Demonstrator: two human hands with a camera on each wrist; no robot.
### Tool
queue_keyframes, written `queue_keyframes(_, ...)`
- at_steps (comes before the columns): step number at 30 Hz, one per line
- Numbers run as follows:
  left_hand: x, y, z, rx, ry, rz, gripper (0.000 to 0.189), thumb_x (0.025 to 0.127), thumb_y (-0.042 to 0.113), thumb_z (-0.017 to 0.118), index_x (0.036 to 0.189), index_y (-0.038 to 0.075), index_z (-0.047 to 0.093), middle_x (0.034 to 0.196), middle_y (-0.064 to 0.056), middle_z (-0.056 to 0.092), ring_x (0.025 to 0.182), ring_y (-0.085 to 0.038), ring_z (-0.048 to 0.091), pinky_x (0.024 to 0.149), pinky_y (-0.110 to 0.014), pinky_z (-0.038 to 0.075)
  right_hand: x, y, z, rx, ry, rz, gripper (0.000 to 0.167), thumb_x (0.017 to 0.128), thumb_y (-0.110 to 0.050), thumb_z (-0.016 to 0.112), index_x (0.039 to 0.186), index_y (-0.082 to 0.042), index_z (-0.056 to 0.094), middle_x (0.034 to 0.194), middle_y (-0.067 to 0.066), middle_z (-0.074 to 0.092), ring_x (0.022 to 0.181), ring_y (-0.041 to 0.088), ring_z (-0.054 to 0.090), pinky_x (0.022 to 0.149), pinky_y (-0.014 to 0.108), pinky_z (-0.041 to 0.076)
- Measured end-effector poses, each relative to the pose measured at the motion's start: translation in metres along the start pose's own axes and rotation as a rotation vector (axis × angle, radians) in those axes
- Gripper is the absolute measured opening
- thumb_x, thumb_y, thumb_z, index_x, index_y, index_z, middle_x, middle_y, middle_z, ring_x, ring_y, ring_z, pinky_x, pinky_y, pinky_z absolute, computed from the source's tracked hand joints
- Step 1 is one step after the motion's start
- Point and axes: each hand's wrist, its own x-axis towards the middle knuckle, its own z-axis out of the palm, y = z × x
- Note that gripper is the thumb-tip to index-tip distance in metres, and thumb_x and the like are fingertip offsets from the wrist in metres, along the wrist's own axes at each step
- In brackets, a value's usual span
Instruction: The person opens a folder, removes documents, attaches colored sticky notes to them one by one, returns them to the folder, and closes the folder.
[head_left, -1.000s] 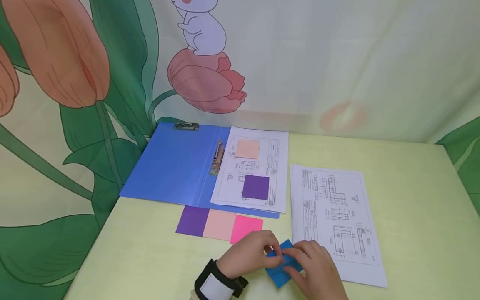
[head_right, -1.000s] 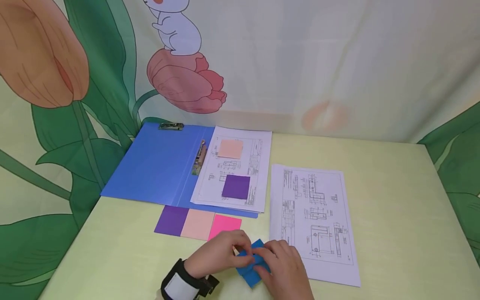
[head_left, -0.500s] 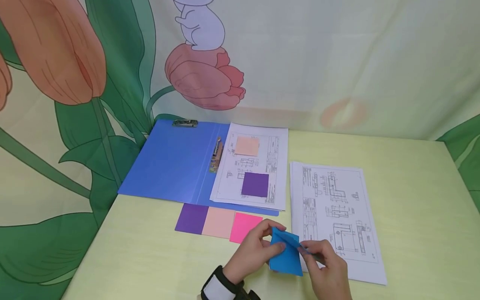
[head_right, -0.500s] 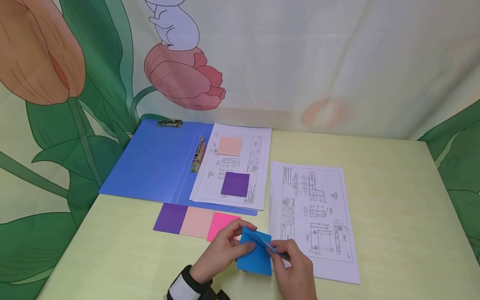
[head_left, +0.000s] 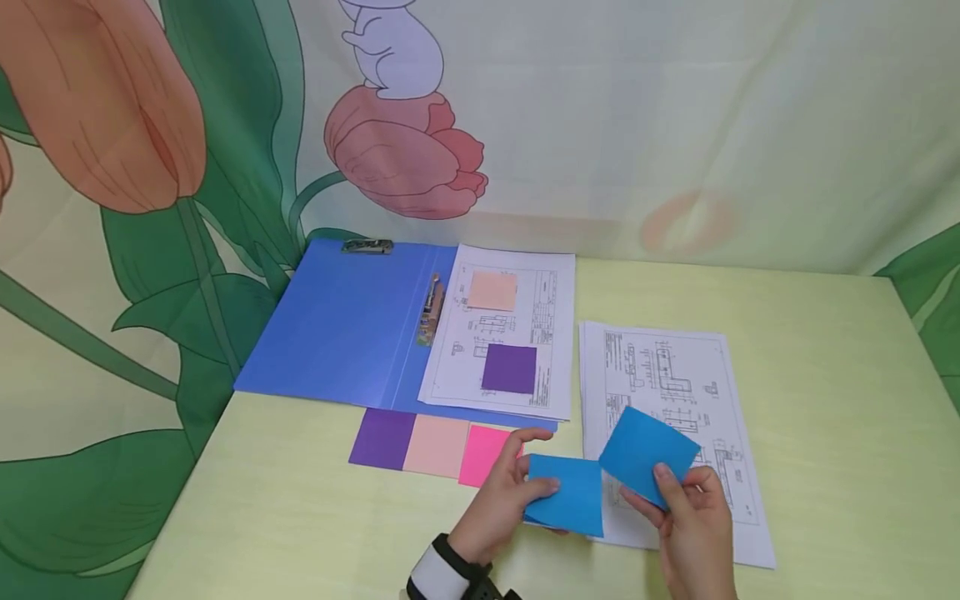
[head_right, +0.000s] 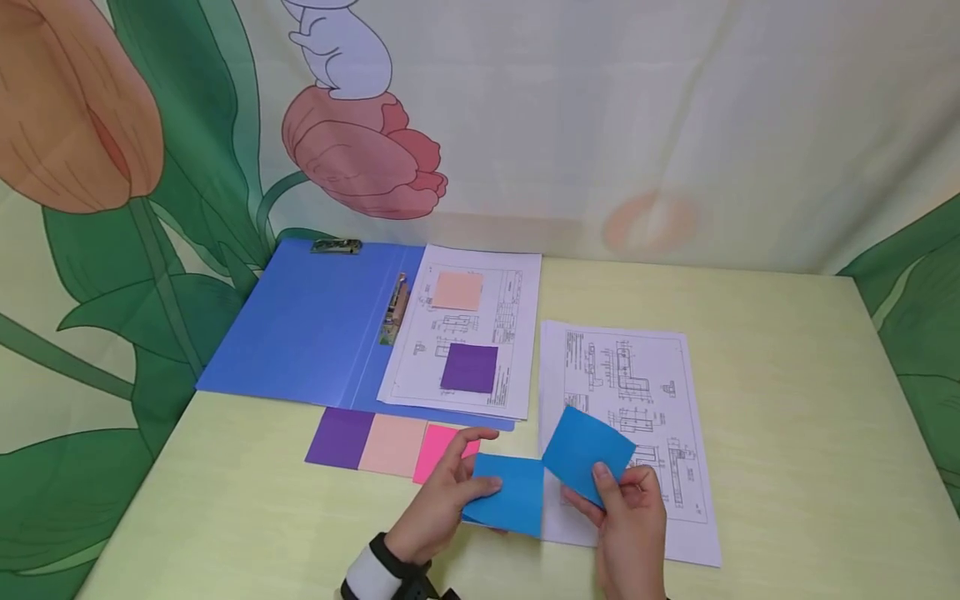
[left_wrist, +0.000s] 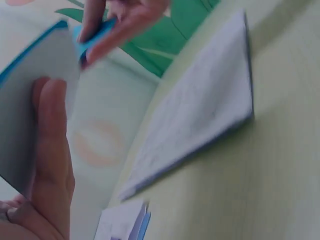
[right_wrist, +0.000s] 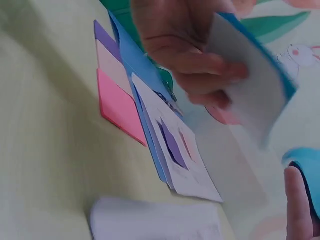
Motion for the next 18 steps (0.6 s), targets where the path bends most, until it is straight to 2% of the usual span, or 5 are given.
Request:
queue_keyframes(4,0.011,-0.005,-0.006,0.366,0.113,0.067,0.049,0.087,0.011,0.060,0.131,0.017,0.039,0.122,-0.020,0.045,0.106,-0.030,0.046,0.083,-0.043,0.041,0.036,0.026,-0.043,0.069,-0.008,-0.107,0.023,0.090,-0.014,0.058,0.090,-0.008,0.036,0.117,0.014,0.048,0.099,0.026,0.062,0.070,0.048,0.051)
queue_keyframes(7,0.018,-0.009,-0.007,0.755,0.168,0.098,0.057,0.087,0.021,0.063,0.136,0.018,0.034,0.108,-0.022,0.056,0.079,-0.028,0.058,0.063,-0.040,0.048,0.060,0.048,-0.070,0.081,0.010,-0.152,0.026,0.084,-0.008,0.066,0.091,-0.005,0.041,0.114,0.016,0.049,0.104,0.030,0.059,0.072,0.051,0.049)
queue_keyframes(12,0.021,-0.010,0.001,1.303,0.288,0.192,0.058,0.084,0.041,0.064,0.135,0.018,0.046,0.114,-0.019,0.055,0.064,-0.024,0.056,0.043,-0.032,0.042,0.055,0.049,-0.069,0.016,0.034,-0.272,0.030,0.072,0.011,0.072,0.086,0.005,0.046,0.105,0.021,0.056,0.100,0.029,0.060,0.079,0.037,0.050)
queue_keyframes(15,0.020,-0.005,0.009,1.429,0.340,0.278,0.054,0.085,0.057,0.053,0.125,0.021,0.059,0.123,-0.019,0.048,0.095,-0.032,0.053,0.065,-0.044,0.047,0.028,0.029,-0.049,-0.272,-0.092,-0.504,0.027,0.068,0.020,0.069,0.079,0.006,0.049,0.102,0.021,0.063,0.101,0.022,0.062,0.082,0.026,0.049)
queue_keyframes(18,0.018,0.002,0.017,1.407,0.329,0.358,0.058,0.086,0.066,0.039,0.111,0.020,0.067,0.124,-0.014,0.048,0.112,-0.034,0.042,0.081,-0.055,0.037,0.003,0.012,-0.027,-0.579,-0.233,-0.774,0.031,0.063,0.025,0.066,0.075,0.001,0.052,0.100,0.018,0.064,0.109,0.014,0.058,0.086,0.018,0.045)
